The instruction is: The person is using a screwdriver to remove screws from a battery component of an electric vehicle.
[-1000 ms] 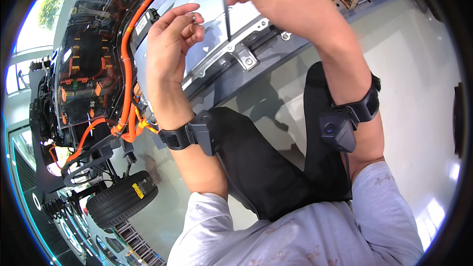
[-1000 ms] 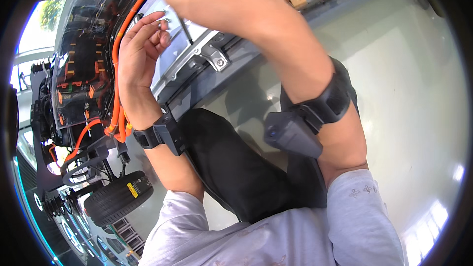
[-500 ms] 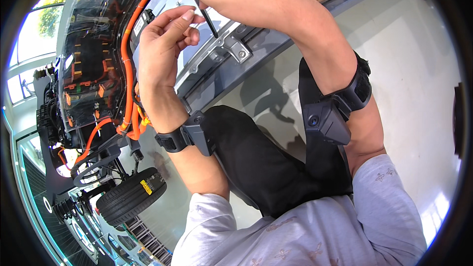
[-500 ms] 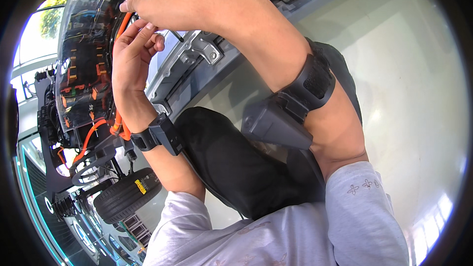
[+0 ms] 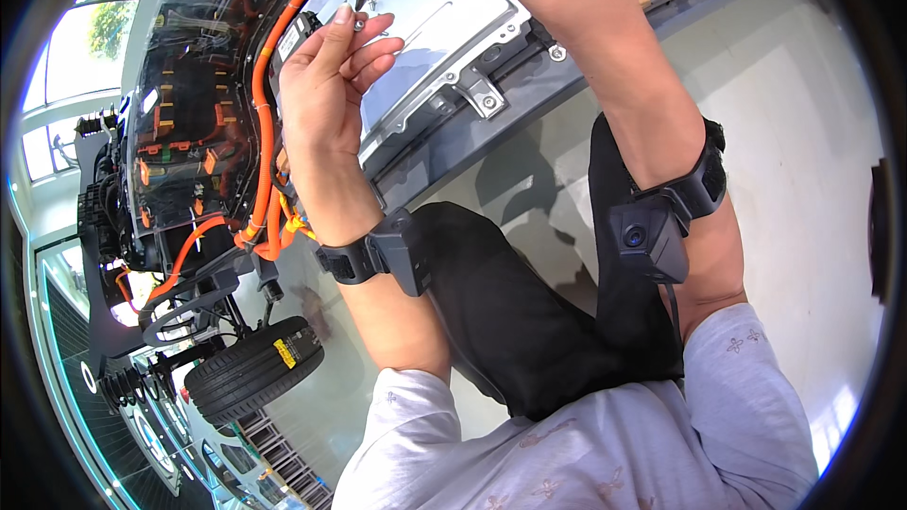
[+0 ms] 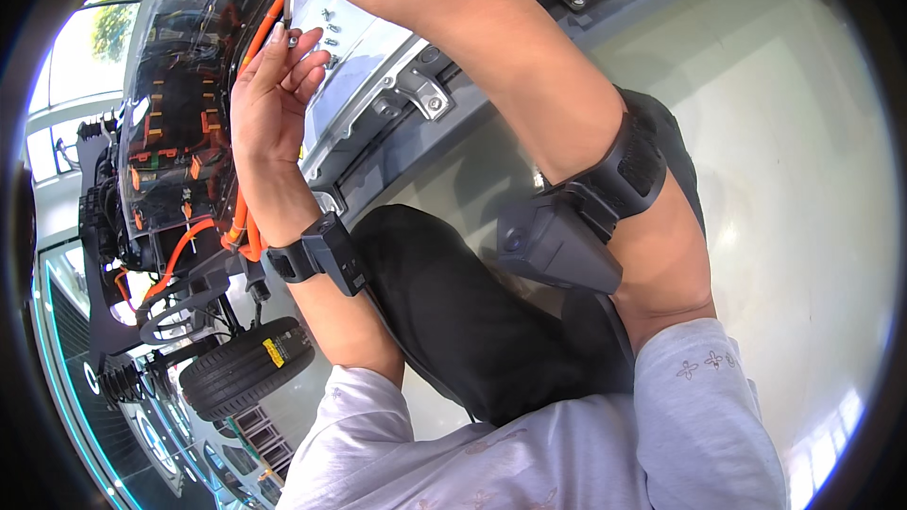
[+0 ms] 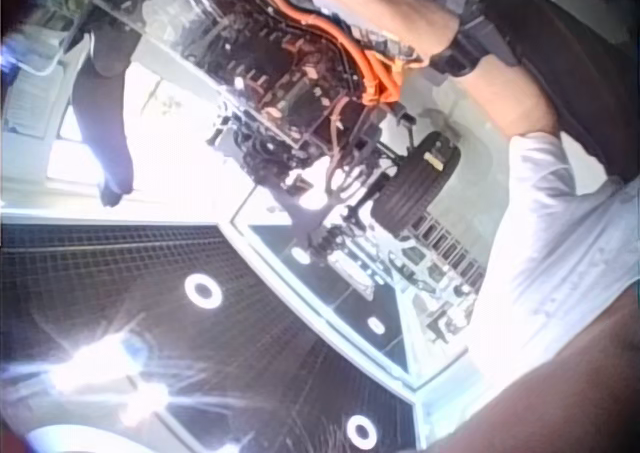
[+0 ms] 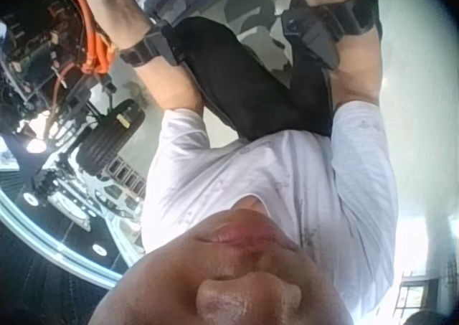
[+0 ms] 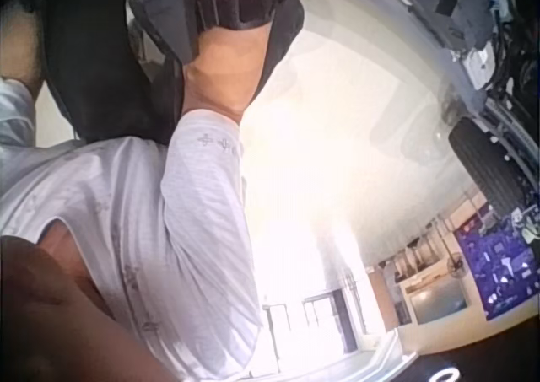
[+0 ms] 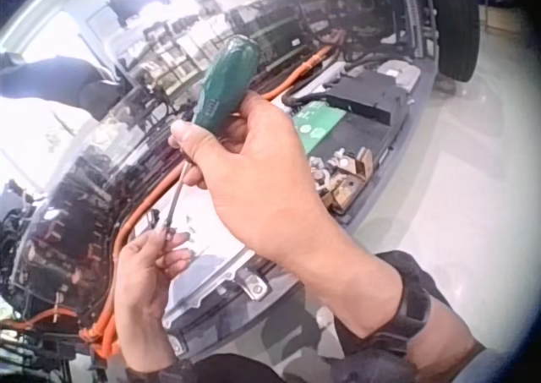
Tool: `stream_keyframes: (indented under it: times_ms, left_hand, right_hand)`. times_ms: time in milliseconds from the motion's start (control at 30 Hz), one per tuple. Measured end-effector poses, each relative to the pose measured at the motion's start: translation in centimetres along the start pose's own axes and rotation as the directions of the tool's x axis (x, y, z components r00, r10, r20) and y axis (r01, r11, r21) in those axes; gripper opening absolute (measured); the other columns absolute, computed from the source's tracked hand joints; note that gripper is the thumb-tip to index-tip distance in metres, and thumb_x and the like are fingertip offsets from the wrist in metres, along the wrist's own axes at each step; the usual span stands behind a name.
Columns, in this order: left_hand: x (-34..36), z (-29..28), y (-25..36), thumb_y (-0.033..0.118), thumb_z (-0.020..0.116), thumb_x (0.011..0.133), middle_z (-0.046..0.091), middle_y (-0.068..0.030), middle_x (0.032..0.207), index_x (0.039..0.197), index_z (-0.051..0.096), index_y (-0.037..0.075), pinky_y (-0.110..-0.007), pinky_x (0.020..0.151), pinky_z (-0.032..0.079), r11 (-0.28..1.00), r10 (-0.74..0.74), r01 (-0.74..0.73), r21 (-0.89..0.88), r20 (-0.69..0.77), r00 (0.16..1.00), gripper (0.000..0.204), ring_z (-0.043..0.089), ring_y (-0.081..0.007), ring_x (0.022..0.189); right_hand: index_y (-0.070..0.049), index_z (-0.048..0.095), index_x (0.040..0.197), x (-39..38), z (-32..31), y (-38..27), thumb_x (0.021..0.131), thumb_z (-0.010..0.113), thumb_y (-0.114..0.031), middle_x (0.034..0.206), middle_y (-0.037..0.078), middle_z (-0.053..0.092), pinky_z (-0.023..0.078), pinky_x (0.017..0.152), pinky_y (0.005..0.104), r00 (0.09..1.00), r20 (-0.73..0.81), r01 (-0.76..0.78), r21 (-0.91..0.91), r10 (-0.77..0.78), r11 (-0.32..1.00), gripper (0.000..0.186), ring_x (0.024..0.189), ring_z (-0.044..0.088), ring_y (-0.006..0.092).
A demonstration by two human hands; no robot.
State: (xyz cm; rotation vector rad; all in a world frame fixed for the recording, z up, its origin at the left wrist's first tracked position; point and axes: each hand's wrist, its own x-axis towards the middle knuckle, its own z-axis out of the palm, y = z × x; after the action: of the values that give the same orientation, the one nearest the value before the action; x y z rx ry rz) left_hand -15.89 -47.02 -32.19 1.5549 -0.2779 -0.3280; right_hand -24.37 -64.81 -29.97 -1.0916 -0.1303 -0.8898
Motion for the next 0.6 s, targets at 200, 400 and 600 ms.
stream_keyframes:
  times_ms: [200, 400, 600]
  left_hand:
    - [-0.4, 0.0, 0.4, 0.018, 0.061, 0.095, 0.069, -0.0241, 0.093, 0.101, 0.059, -0.011, -0.027, 0.064, 0.061, 0.999, 0.026, -0.026, -0.027, 0.02, 0.999, 0.03, 0.072, -0.0234, 0.073]
    - [-0.5, 0.3, 0.4, 0.018, 0.063, 0.094, 0.068, -0.0231, 0.09, 0.1, 0.059, -0.012, -0.028, 0.063, 0.061, 0.999, 0.036, -0.037, -0.025, -0.027, 0.999, 0.031, 0.071, -0.0242, 0.073]
    - [-0.8, -0.8, 0.4, 0.019, 0.063, 0.094, 0.068, -0.0228, 0.089, 0.099, 0.059, -0.011, -0.028, 0.063, 0.061, 0.999, 0.041, -0.04, -0.036, 0.021, 0.999, 0.031, 0.071, -0.024, 0.072]
  right_hand:
    - [0.005, 0.055, 0.099, -0.6, 1.2, -0.1, 0.092, 0.063, -0.006, 0.082, 0.007, 0.063, 0.05, 0.059, 0.0229, 1.0, -0.004, 0.002, -0.042, -0.002, 0.999, 0.015, 0.065, 0.06, 0.0102]
    - [0.005, 0.055, 0.1, -0.1, 0.4, 0.6, 0.092, 0.063, -0.007, 0.082, 0.007, 0.064, 0.05, 0.059, 0.0229, 0.998, 0.052, 0.023, 0.1, -0.028, 0.995, 0.016, 0.065, 0.059, 0.0098]
    - [0.006, 0.055, 0.101, 0.0, 1.7, -0.9, 0.092, 0.063, -0.006, 0.082, 0.007, 0.064, 0.05, 0.06, 0.0231, 0.984, -0.014, -0.177, -0.072, 0.177, 0.982, 0.017, 0.065, 0.06, 0.0101]
